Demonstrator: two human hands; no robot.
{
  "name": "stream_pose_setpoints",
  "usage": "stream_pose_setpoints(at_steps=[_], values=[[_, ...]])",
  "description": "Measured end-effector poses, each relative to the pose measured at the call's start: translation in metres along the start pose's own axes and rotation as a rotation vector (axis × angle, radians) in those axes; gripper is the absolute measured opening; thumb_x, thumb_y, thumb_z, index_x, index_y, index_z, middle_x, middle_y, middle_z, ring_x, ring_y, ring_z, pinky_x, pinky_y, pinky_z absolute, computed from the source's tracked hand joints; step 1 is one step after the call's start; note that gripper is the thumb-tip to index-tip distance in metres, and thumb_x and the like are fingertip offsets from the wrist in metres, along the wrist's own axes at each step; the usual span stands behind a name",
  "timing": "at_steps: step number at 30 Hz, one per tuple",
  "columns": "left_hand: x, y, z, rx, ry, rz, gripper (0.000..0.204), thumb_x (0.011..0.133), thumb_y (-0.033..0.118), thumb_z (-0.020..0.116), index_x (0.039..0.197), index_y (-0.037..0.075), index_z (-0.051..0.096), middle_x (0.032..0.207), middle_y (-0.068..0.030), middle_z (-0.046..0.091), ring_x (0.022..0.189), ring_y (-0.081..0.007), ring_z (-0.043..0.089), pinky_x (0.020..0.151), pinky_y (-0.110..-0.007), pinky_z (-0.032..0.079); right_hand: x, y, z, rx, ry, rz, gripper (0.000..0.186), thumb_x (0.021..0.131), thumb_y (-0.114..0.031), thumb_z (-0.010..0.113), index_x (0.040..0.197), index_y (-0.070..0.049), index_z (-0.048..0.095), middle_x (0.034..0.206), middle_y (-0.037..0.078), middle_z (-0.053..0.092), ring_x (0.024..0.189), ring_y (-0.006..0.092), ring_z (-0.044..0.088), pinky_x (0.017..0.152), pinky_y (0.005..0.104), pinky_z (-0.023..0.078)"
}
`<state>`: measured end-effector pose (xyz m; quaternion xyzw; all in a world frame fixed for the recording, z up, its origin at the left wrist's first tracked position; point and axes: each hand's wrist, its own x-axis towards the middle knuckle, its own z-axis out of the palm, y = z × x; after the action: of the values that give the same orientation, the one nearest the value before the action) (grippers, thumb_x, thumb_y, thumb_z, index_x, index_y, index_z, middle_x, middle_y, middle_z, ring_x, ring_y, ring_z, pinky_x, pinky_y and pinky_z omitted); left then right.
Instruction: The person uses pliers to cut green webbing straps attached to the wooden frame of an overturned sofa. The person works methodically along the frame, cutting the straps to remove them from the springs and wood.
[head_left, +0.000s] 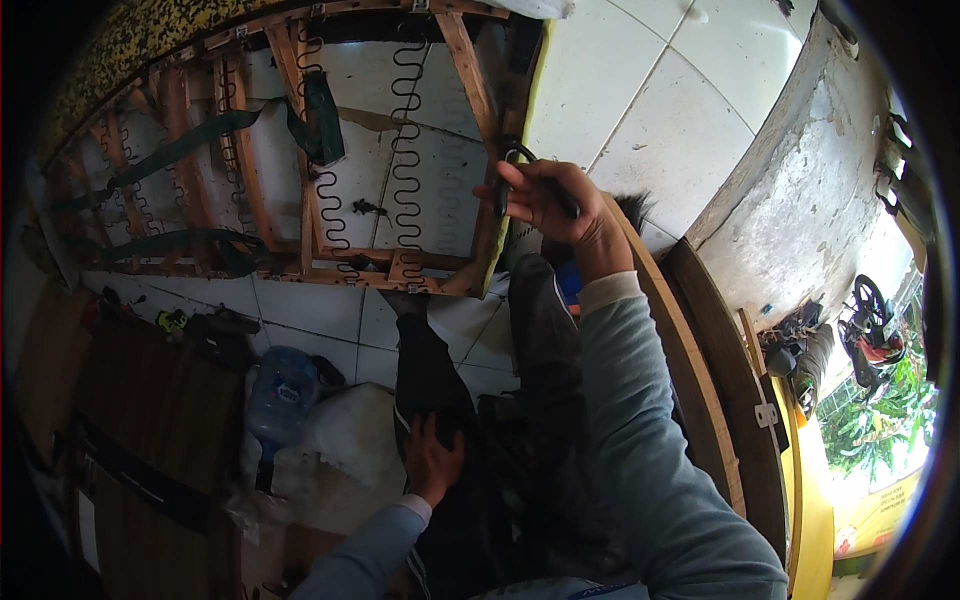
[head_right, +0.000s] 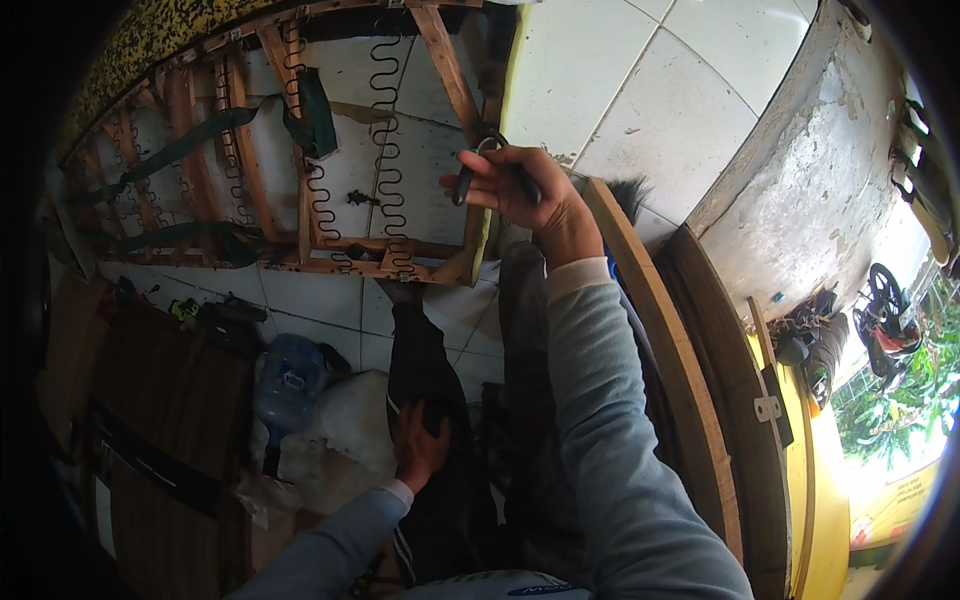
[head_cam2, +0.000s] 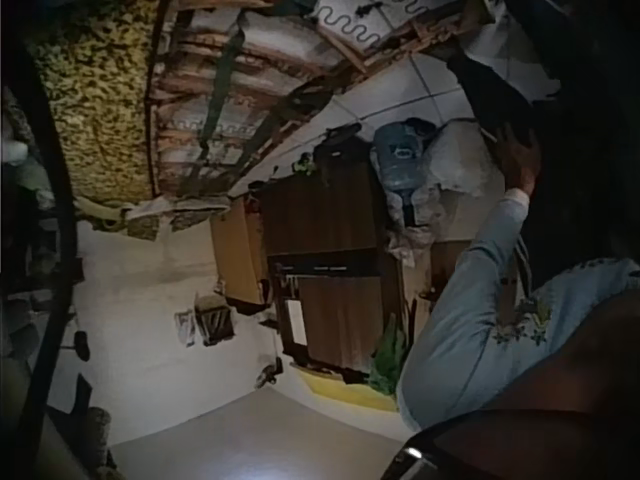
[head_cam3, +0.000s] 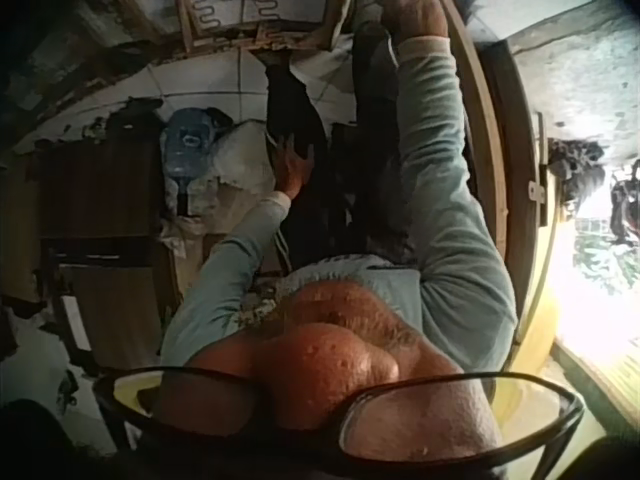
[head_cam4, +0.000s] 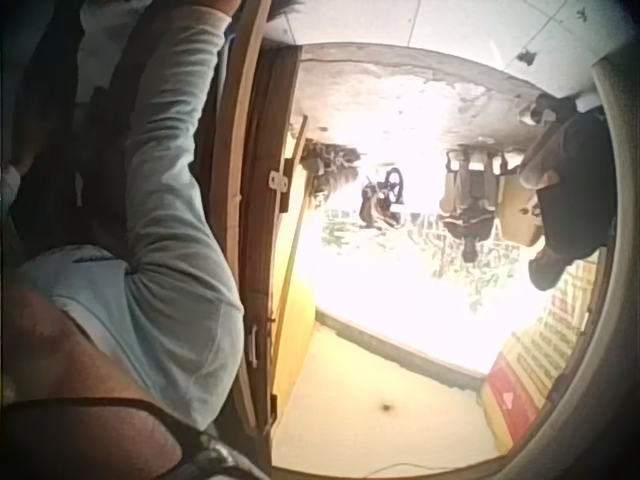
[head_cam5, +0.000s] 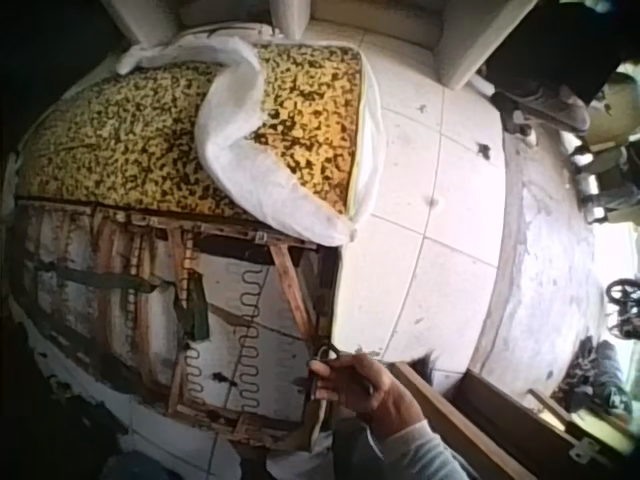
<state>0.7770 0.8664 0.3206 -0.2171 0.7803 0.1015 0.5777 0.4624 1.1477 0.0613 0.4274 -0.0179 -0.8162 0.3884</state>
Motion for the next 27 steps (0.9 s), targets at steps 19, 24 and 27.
stream_pose_setpoints(at_steps=[19, 24, 27], values=[[-0.001, -0.005, 0.003, 0.049, 0.004, 0.0, 0.064, 0.094, 0.042, 0.067, 0.147, 0.009, 0.057, 0.158, -0.0188, 0.046, 0.136, -0.0458, 0.052, 0.106, -0.056, 0.052, 0.036, 0.039, 0.009, -0.049, 0.445, -0.216, 0.009, 0.105, -0.011, 0.061, 0.108, -0.003, 0.057, 0.088, 0.01, 0.066, 0.074, 0.0217, 0.066, 0.069, 0.0333, 0.061], [-0.003, -0.005, -0.001, 0.048, -0.004, -0.035, 0.063, 0.093, 0.042, 0.067, 0.146, 0.009, 0.058, 0.158, -0.0192, 0.047, 0.135, -0.0458, 0.053, 0.105, -0.056, 0.053, 0.032, 0.08, 0.007, -0.467, 0.573, -0.28, 0.022, 0.103, -0.019, 0.068, 0.104, 0.002, 0.062, 0.076, 0.007, 0.059, 0.07, 0.0225, 0.067, 0.07, 0.0415, 0.061], [0.001, 0.003, 0.0, 0.029, -0.031, -0.02, 0.064, 0.093, 0.042, 0.067, 0.147, 0.009, 0.057, 0.158, -0.0195, 0.047, 0.135, -0.046, 0.053, 0.105, -0.056, 0.052, 0.014, 0.091, -0.069, -1.013, 0.589, -0.44, 0.04, 0.102, -0.024, 0.068, 0.123, 0.009, 0.066, 0.087, 0.011, 0.071, 0.073, 0.0241, 0.073, 0.068, 0.0376, 0.057]])
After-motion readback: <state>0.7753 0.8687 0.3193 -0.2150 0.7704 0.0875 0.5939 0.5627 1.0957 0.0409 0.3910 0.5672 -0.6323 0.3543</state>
